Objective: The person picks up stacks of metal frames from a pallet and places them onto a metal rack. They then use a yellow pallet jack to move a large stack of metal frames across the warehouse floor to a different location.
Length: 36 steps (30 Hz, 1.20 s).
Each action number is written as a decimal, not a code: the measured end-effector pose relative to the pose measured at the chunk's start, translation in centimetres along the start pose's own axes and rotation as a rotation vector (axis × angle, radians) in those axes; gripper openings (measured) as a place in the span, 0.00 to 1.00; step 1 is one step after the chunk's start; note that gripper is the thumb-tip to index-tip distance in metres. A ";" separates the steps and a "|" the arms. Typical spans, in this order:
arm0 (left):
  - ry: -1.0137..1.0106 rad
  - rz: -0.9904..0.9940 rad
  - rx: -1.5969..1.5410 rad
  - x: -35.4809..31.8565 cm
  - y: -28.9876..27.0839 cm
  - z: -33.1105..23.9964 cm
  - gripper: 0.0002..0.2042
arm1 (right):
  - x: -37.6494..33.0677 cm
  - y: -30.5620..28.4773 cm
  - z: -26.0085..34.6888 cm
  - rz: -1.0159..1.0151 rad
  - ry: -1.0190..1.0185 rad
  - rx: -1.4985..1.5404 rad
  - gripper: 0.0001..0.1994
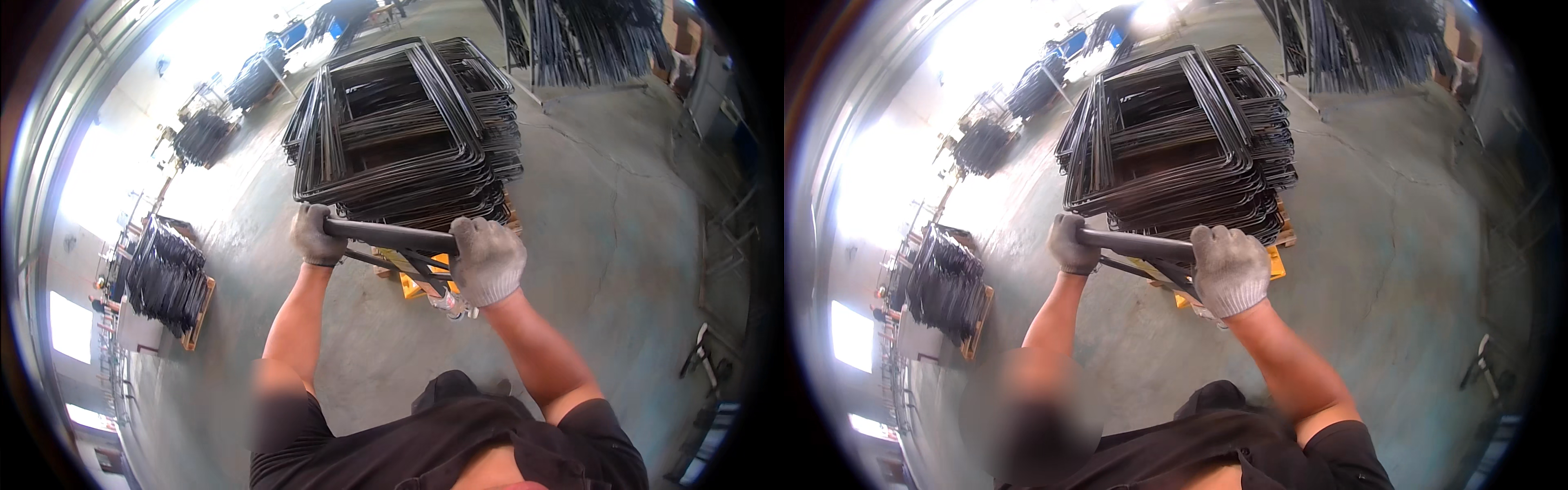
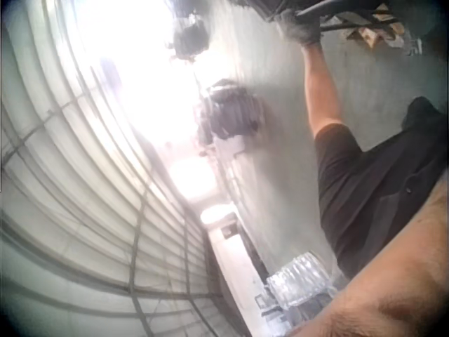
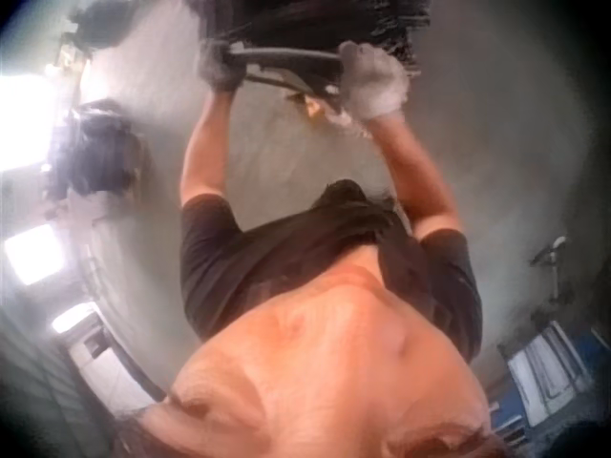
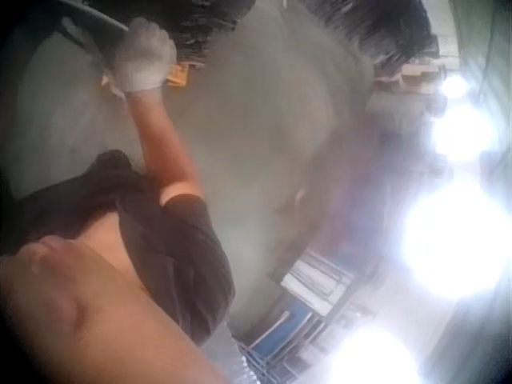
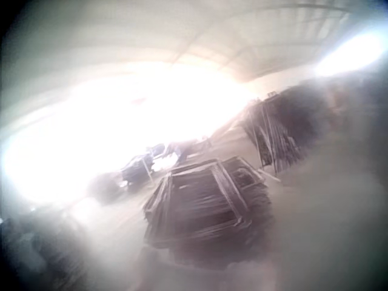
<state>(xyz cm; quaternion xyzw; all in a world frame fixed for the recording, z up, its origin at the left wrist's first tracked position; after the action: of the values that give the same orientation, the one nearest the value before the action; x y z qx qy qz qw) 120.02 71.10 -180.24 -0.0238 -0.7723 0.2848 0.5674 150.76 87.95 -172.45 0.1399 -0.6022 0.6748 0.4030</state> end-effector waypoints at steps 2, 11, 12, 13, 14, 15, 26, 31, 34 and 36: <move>-0.004 0.001 0.047 0.4 0.2 -1.3 0.09 | 0.1 -0.5 -1.3 -0.029 -0.014 0.013 0.14; -0.027 -0.100 0.019 1.2 0.8 -7.5 0.09 | 0.5 -5.9 -4.7 -0.110 0.018 -0.011 0.11; -0.021 -0.095 0.064 1.6 0.7 -8.3 0.10 | 0.3 -6.1 -5.1 -0.127 0.023 -0.011 0.11; -0.038 -0.074 0.068 1.2 1.0 -8.8 0.10 | 0.1 -6.4 -5.5 -0.144 0.028 -0.011 0.10; -0.055 -0.052 0.072 0.6 1.2 -9.4 0.10 | -0.5 -6.5 -6.2 -0.130 0.042 -0.015 0.10; -0.069 -0.029 0.073 0.5 1.4 -10.4 0.10 | -0.6 -6.5 -6.9 -0.149 0.028 -0.012 0.11; -0.110 0.011 0.100 1.6 2.0 -13.0 0.11 | 1.3 -6.7 -11.4 -0.143 -0.037 0.028 0.12; -0.082 -0.051 0.146 1.7 0.4 -12.0 0.11 | 3.0 -5.3 -10.8 -0.194 -0.102 0.078 0.14; -0.090 -0.046 0.202 1.4 -0.5 -11.3 0.11 | 3.9 -4.7 -10.5 -0.184 -0.134 0.098 0.14; -0.115 -0.058 0.191 -0.1 -1.0 -10.4 0.12 | 2.7 -4.0 -9.7 -0.123 -0.098 0.073 0.14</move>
<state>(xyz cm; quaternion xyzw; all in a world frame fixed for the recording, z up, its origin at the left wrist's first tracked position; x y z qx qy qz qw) 129.56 74.49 -177.81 0.0691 -0.7733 0.3415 0.5297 154.75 97.71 -170.11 0.2240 -0.5866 0.6624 0.4085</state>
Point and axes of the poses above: each hand's wrist, its own x-axis towards the middle knuckle, its own y-axis out of the palm, z = x × y, the point moved 2 cm from there along x, towards the middle knuckle, and after that the axes turned 4 degrees about x, right-handed, at the moved point
